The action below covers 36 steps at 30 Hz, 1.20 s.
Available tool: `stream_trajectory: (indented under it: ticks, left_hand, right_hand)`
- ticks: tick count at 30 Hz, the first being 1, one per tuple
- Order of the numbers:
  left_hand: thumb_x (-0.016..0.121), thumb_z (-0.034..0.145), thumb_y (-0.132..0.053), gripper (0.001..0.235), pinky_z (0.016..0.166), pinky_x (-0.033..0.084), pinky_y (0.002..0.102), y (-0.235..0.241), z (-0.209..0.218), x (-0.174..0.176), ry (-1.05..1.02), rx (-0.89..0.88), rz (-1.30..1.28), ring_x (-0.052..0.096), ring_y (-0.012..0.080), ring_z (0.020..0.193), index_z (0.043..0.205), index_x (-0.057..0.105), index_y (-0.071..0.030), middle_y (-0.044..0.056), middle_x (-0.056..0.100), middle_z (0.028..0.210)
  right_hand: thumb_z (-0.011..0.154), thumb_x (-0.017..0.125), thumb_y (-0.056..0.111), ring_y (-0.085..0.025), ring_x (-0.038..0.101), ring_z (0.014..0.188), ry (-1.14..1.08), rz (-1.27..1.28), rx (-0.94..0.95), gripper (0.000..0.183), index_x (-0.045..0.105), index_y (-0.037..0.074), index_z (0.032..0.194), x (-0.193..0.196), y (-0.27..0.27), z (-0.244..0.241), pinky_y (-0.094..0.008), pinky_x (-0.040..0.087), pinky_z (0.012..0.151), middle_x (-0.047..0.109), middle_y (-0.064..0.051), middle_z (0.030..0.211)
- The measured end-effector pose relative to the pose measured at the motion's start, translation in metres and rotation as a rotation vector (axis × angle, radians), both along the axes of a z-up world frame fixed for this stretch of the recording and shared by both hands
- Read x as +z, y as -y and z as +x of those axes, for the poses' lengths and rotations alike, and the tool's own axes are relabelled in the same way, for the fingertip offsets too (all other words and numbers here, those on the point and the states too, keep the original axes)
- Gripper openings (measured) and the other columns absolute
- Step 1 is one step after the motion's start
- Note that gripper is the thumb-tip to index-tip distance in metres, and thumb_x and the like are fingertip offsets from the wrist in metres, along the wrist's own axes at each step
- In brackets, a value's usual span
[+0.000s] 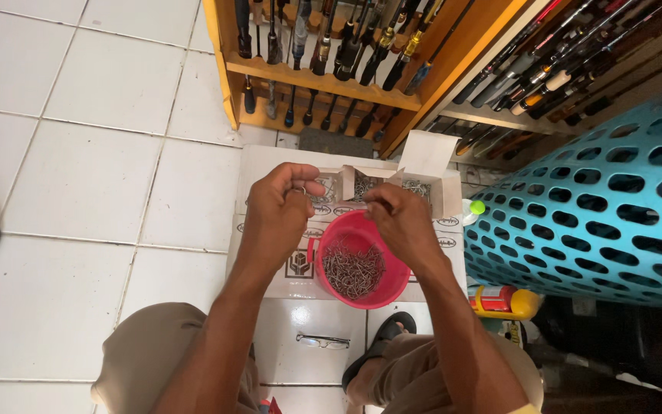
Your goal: The person sits on the floor and uses both hands to pick up small metal wires from a pink bowl, separating them and placing them into a cardboard box with compartments.
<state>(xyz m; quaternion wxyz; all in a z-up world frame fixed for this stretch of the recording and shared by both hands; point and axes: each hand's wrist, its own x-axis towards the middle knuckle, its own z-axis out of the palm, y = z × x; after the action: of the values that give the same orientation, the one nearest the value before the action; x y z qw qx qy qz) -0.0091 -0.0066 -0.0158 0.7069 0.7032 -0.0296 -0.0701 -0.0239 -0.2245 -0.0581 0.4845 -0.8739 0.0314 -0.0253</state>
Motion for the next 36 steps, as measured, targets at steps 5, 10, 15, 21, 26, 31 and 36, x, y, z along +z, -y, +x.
stream_trajectory:
  ticks: [5,10,15,21,26,31,36]
  left_hand:
    - [0.040,0.086,0.005,0.036,0.050,0.048,0.025,-0.004,-0.003,0.011,0.012,0.018,-0.039,0.060,0.0127,0.060,0.110,0.067,0.007,0.019,0.072,0.085]
    - [0.040,0.086,0.004,0.037,0.051,0.050,0.025,-0.008,0.000,0.006,-0.001,0.023,-0.016,0.062,0.0124,0.060,0.110,0.069,0.004,0.018,0.073,0.086]
    - [0.040,0.086,0.003,0.038,0.051,0.049,0.026,-0.009,0.000,0.005,0.011,0.037,-0.006,0.063,0.0118,0.061,0.110,0.069,0.002,0.017,0.074,0.087]
    - [0.039,0.087,0.002,0.038,0.054,0.050,0.027,-0.004,0.001,0.005,0.009,0.012,0.010,0.065,0.0137,0.062,0.110,0.069,0.003,0.018,0.074,0.088]
    - [0.040,0.088,0.002,0.037,0.054,0.049,0.026,-0.002,0.000,0.001,0.016,0.000,0.030,0.065,0.0138,0.061,0.110,0.070,0.003,0.019,0.075,0.087]
    - [0.042,0.091,0.001,0.033,0.052,0.048,0.026,-0.001,0.001,-0.002,0.006,-0.010,0.026,0.063,0.0138,0.055,0.110,0.069,0.004,0.019,0.074,0.082]
    - [0.043,0.092,0.001,0.032,0.050,0.050,0.026,0.001,-0.001,0.000,-0.018,-0.028,0.029,0.065,0.0145,0.054,0.111,0.069,0.005,0.020,0.074,0.082]
  right_hand:
    - [0.087,0.070,0.003,-0.034,0.076,0.089,0.044,-0.144,-0.035,0.021,0.079,0.011,0.104,-0.028,-0.017,0.021,-0.042,0.060,0.074,0.077,-0.017,0.094]
    - [0.093,0.061,0.001,-0.032,0.077,0.085,0.041,-0.078,-0.032,0.026,0.074,0.002,0.116,-0.031,-0.018,0.027,-0.042,0.060,0.073,0.076,-0.023,0.098]
    - [0.097,0.057,0.002,-0.029,0.074,0.077,-0.097,-0.246,0.050,0.024,0.075,0.002,0.114,0.009,-0.016,0.013,-0.039,0.060,0.071,0.075,-0.021,0.095]
    - [0.099,0.050,0.009,-0.043,0.075,0.095,-0.574,-0.502,0.266,0.030,0.075,0.007,0.115,-0.002,-0.027,-0.013,-0.053,0.058,0.080,0.075,-0.026,0.096]
    - [0.089,0.072,0.023,-0.046,0.068,0.103,-0.430,-0.903,0.585,0.033,0.071,0.001,0.113,-0.069,-0.027,-0.021,-0.056,0.061,0.078,0.069,-0.023,0.110]
    - [0.085,0.062,0.013,-0.042,0.073,0.085,-0.345,-0.916,0.557,0.021,0.078,0.000,0.092,-0.093,-0.025,-0.028,-0.050,0.061,0.067,0.074,-0.021,0.086]
    - [0.084,0.059,0.012,-0.043,0.073,0.070,-0.314,-0.885,0.502,0.021,0.077,0.000,0.083,-0.081,-0.021,-0.030,-0.050,0.059,0.059,0.072,-0.022,0.072]
